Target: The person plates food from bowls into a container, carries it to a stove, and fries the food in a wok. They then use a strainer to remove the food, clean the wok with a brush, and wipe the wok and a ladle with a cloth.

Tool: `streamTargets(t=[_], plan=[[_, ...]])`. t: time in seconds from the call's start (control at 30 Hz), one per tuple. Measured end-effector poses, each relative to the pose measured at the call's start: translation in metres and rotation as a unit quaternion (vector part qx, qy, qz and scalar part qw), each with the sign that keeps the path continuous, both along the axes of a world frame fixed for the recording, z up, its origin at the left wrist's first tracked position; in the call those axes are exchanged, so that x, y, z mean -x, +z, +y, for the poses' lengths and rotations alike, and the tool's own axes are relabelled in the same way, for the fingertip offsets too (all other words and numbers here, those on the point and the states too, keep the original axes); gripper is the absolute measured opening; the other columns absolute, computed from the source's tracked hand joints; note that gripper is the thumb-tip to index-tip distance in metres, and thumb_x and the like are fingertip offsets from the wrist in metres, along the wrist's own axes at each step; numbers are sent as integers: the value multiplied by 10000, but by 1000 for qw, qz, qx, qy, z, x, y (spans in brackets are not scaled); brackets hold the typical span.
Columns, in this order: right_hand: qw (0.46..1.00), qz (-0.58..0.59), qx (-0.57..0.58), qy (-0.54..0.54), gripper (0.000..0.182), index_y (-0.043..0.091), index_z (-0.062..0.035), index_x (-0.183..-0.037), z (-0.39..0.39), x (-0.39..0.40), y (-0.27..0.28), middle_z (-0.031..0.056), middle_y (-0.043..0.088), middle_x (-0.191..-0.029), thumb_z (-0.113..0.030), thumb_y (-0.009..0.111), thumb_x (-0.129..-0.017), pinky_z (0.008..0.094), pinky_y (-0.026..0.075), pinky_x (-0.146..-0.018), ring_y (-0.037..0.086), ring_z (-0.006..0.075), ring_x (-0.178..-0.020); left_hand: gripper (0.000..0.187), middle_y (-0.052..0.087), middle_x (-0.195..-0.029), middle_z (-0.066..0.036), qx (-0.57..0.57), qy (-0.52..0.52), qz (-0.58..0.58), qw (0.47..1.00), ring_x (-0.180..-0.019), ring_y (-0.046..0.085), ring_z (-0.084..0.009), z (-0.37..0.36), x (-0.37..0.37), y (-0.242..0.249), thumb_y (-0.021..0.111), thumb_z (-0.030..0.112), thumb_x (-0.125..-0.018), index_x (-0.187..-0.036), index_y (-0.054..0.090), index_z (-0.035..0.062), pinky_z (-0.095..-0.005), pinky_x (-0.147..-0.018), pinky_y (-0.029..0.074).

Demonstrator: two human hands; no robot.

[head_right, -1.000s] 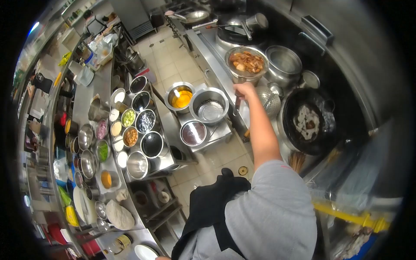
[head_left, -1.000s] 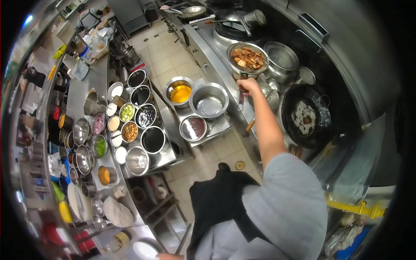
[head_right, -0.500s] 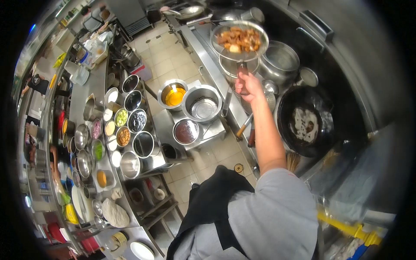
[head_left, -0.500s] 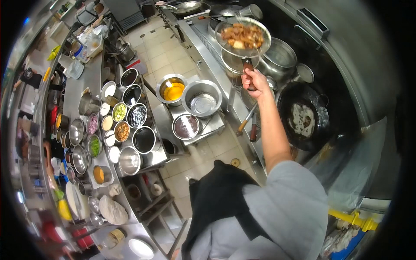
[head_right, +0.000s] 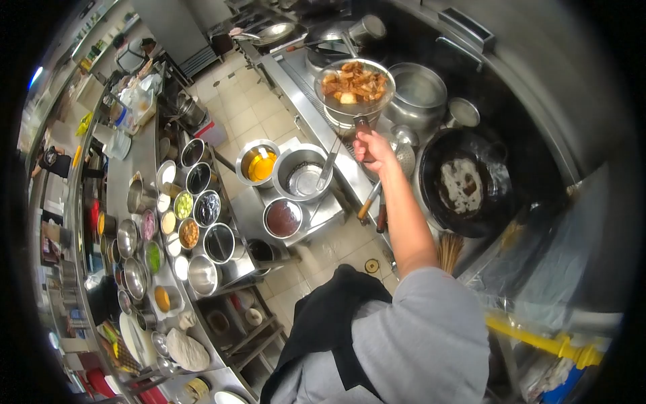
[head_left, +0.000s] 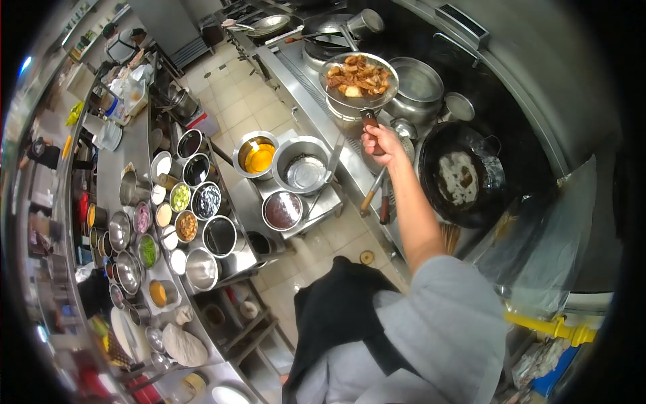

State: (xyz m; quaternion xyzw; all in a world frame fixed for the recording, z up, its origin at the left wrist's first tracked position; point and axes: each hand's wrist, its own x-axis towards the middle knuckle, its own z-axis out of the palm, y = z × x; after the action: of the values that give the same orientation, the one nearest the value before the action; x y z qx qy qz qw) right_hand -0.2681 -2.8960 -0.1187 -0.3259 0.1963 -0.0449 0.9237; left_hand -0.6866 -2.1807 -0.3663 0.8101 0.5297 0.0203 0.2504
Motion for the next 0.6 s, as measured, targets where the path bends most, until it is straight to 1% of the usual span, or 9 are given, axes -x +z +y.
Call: streamTargets(t=[0.03, 0.1, 0.13, 0.23, 0.33, 0.43, 0.47, 0.53, 0.6], plan=[[1000, -3, 1, -2, 149, 455, -71, -1090, 2, 4, 4, 84, 558, -746, -126, 577, -1024, 310, 407, -435, 501, 155, -536, 490, 697, -1075, -291, 2, 1, 1, 1000, -1005, 661, -418, -1, -1, -2, 672, 322, -925, -1124, 661, -125, -516, -932, 496], [995, -35, 97, -14, 133, 462, -105, -1109, 8, 13, 13, 71, 546, -751, -137, 566, -1031, 315, 412, -429, 505, 151, -541, 489, 696, -1078, -294, 2, 5, 3, 1000, -1014, 659, -420, -8, -4, 0, 665, 320, -930, -1124, 659, -129, -515, -939, 493], [995, -19, 100, -22, 126, 471, -131, -1124, 6, 14, 2, 64, 539, -760, -144, 558, -1034, 314, 415, -429, 505, 148, -544, 488, 695, -1079, -296, 2, 5, 6, 1000, -1019, 658, -422, -8, -3, 0, 661, 319, -933, -1124, 658, -130, -514, -943, 492], [997, 2, 73, -30, 147, 501, -118, -1119, -3, 15, -16, 64, 558, -773, -158, 604, -1022, 287, 385, -433, 484, 133, -531, 487, 693, -1083, -300, 0, 4, 9, 1000, -1032, 655, -425, -8, -1, -4, 650, 316, -940, -1125, 654, -135, -513, -955, 488], [999, 1, 44, -16, 169, 498, -102, -1114, -14, 13, -28, 63, 562, -777, -155, 622, -1011, 279, 382, -436, 485, 133, -532, 485, 692, -1087, -304, -2, 6, 15, 1000, -1046, 652, -429, -7, 5, -7, 640, 312, -948, -1125, 651, -140, -512, -966, 483], [1000, 4, 10, -10, 179, 513, -85, -1112, -13, 20, -18, 61, 566, -779, -149, 638, -1001, 272, 381, -438, 486, 132, -533, 484, 690, -1091, -308, -5, 7, 20, 1000, -1059, 649, -433, -9, 10, -9, 629, 309, -956, -1125, 648, -144, -510, -978, 479], [1000, 5, 10, -11, 179, 513, -85, -1112, -14, 20, -15, 61, 566, -779, -149, 638, -1001, 272, 381, -438, 486, 132, -533, 484, 689, -1092, -309, -8, 7, 20, 1000, -1064, 648, -434, -9, 13, -8, 626, 308, -958, -1125, 646, -146, -510, -982, 478], [1000, -12, 24, 6, 122, 484, -124, -1092, -14, 20, -11, 59, 551, -774, -134, 581, -1019, 292, 410, -448, 500, 146, -545, 483, 688, -1095, -312, -13, 7, 23, 1000, -1073, 646, -436, -8, 18, -8, 619, 306, -964, -1125, 644, -149, -509, -989, 475], [999, 11, 41, 6, 116, 489, -128, -1088, -9, 18, -16, 56, 552, -772, -137, 583, -1020, 288, 408, -448, 500, 142, -545, 483, 687, -1097, -315, -21, 6, 21, 1000, -1082, 644, -439, -3, 27, -8, 611, 303, -969, -1126, 642, -152, -508, -997, 472]])
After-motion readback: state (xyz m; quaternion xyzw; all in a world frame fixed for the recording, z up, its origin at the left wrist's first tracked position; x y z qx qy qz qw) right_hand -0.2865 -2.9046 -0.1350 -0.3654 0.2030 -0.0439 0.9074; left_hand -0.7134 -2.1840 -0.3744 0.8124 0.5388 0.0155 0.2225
